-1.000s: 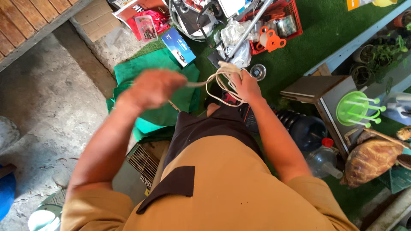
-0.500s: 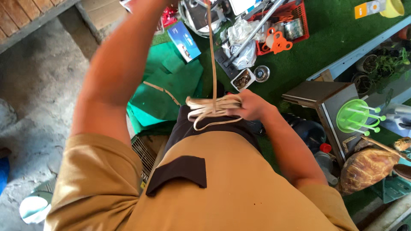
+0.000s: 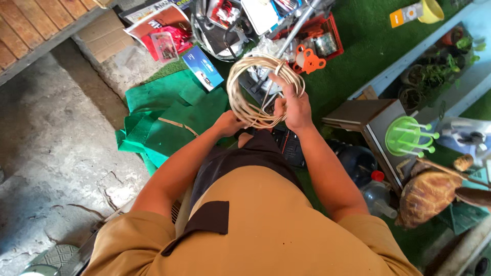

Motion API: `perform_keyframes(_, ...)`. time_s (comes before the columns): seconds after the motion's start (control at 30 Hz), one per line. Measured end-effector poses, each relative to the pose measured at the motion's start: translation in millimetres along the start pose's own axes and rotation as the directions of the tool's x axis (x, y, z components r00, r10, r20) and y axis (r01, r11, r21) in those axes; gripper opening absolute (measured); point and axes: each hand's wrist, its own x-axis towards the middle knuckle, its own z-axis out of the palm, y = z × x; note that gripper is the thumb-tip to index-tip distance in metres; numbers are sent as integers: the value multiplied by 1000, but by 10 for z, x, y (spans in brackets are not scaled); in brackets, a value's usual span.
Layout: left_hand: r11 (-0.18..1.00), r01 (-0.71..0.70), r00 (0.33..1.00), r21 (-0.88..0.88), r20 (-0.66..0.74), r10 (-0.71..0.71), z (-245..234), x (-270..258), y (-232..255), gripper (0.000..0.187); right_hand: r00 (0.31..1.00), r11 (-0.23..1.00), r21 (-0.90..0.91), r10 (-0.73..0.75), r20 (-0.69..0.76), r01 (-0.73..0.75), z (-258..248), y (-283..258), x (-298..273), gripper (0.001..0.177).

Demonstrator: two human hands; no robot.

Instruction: The person gathers a white cable, coils it by hand, and then sorts through various containers and components in a cluttered workspace, placing some items into a white plastic box.

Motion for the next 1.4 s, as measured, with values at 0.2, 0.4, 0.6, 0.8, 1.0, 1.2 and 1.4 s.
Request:
perform_keyframes(0.2,987,155,978,-37,150,-148,-261,-290,-224,29,956,998,-13,50,-290,-56,-30,171,150,39)
perform_keyframes(0.4,795,-78,878,601,-337,340,-573,-618,124,42,948,954,273,196,-249,-125,3,360,142,36)
perform_keyframes(0.6,742,-561,591,366,-451,669,-936,-539,1209,24,937,973,214,148,-316,-82,-12,618,189,34)
perform_keyframes(0.8,902,-384,904,-197,-282,323,-594,-212,1461,42,966,937,340,160,-201,-85,104,566,272,43)
perform_keyframes(1.0,880,-426,854,211,-227,468,-817,-330,1479,22,933,929,-369,-113,-341,-23,74,332,275,31)
perform_keyframes(1.2,213,-552,661,806,268,701,-1538,-398,2027,10,994,481,-871,-7,112,102,132,-62,101,32)
perform_keyframes(1.4,559,-546,810,624,223,542,-1931,-190,2303,22,819,468,-827,310,484,312,352,-177,-82,37)
